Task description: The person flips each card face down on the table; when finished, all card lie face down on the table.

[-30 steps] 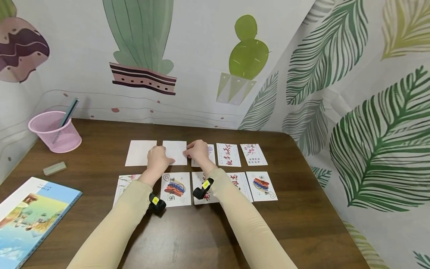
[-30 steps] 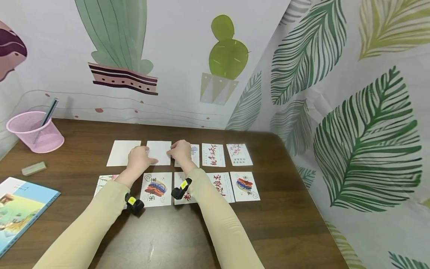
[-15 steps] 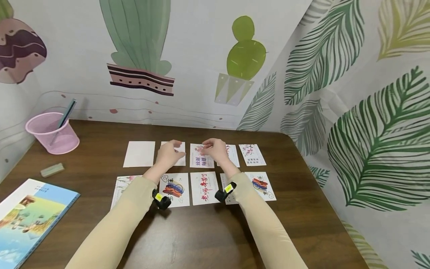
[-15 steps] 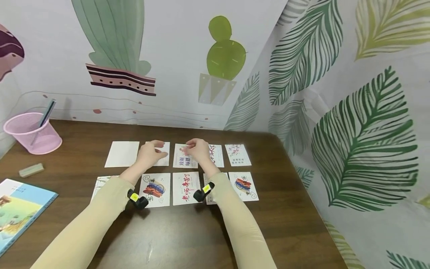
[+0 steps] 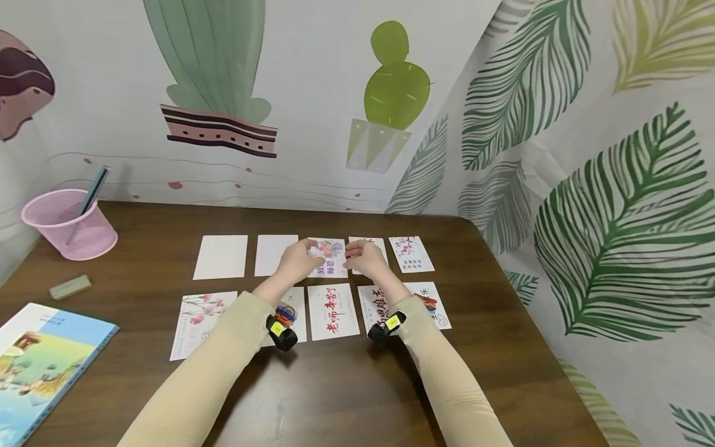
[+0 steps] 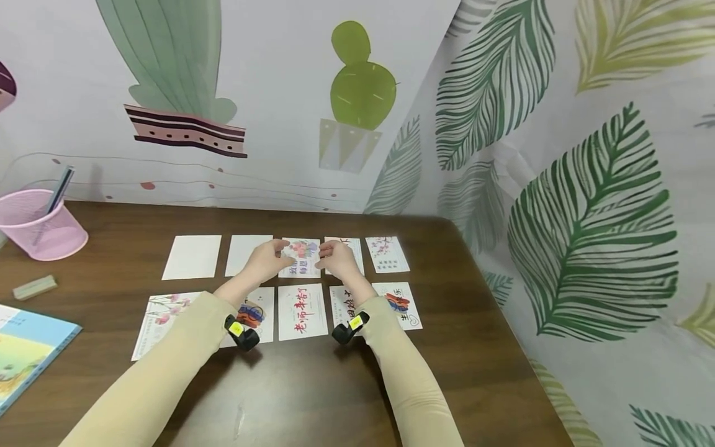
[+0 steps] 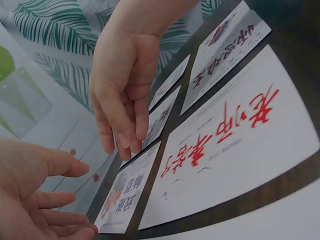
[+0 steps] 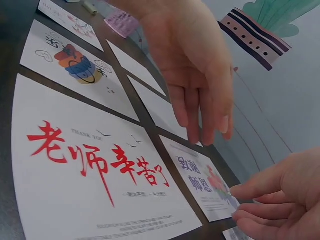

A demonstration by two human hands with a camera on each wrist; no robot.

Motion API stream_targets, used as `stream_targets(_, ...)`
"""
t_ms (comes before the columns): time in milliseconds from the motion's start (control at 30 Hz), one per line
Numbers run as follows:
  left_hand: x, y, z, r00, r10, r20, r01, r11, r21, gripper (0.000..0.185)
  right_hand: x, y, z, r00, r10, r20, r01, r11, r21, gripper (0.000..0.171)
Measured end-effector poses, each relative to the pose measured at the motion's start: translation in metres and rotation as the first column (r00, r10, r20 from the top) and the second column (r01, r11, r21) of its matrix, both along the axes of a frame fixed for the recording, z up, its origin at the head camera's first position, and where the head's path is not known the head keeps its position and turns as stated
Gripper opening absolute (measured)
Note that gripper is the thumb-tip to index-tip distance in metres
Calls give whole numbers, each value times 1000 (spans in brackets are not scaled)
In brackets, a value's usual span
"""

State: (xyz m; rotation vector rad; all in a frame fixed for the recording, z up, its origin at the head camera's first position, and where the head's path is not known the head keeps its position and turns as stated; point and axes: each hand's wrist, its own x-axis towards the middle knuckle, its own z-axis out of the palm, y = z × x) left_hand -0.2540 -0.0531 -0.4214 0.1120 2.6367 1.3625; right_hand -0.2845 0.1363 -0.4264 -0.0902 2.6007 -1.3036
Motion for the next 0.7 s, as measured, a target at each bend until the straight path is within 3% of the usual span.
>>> stream_targets(400, 7, 17, -3, 996, -68, -55, 56, 979, -198, 62, -1, -4, -5, 1000, -20, -23, 22, 995, 100, 44)
stream_targets(700, 9, 18, -8, 995, -95, -35, 85, 974, -209, 60, 4, -5, -5, 1000, -2, -10, 3, 996, 92, 49)
